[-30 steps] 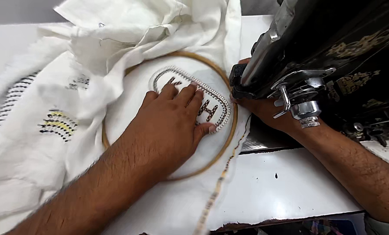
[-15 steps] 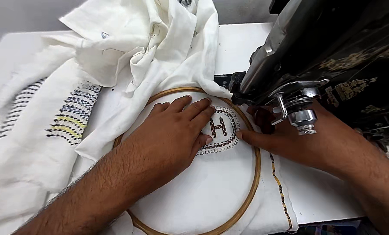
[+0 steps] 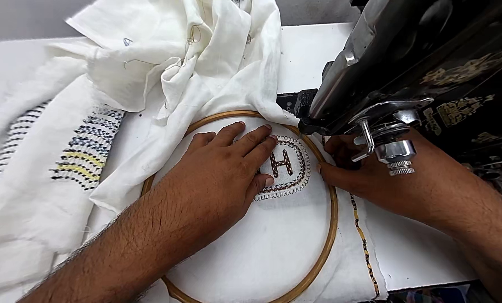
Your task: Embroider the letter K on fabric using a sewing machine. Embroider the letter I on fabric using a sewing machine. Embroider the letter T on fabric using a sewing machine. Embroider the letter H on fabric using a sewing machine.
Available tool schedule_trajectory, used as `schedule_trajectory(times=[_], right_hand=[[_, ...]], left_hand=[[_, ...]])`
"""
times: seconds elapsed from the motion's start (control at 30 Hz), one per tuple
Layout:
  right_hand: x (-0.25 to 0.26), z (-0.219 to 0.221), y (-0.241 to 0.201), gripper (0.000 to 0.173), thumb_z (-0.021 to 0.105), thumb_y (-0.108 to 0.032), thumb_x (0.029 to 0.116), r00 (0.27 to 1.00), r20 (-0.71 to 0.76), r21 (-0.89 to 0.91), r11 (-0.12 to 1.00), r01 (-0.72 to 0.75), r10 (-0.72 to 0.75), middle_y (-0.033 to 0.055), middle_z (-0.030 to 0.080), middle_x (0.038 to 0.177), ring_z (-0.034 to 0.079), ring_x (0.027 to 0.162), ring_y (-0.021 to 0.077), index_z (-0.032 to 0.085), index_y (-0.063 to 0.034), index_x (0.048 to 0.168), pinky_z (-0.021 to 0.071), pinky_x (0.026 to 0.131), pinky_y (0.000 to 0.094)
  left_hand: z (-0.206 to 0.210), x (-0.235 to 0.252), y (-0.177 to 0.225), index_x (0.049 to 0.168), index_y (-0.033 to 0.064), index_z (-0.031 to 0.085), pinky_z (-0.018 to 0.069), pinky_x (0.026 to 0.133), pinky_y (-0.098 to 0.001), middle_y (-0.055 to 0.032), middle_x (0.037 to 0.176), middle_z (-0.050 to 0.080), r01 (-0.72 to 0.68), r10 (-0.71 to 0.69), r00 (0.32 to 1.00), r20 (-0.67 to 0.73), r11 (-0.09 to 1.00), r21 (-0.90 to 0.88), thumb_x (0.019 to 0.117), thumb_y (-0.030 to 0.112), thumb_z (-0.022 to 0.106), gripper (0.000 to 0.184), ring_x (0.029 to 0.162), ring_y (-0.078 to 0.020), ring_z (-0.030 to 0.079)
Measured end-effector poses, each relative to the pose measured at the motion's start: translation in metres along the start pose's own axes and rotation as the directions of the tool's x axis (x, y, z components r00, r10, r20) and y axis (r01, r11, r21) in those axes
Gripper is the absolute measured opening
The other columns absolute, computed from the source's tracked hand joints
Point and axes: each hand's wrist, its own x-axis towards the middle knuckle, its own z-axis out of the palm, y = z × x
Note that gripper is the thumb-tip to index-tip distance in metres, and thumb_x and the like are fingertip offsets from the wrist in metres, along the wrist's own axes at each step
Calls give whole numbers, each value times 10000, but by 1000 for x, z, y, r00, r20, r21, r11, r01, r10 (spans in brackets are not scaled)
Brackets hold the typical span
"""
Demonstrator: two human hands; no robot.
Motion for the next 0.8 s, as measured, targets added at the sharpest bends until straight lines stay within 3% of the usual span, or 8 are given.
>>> schedule_trajectory(times=[0.8], right_hand=[[5,11,0,176,677,-378,897,997,-80,50,999,-1,5,-81,631,684,598,592,38,741,-218,932,489,516,290]], left_hand=[[-3,1,-7,1532,210,501,429,1034,-620,7,1610,448,20,-20,1000,13,1000,11,1066,511,294,592,1458,-330,434]])
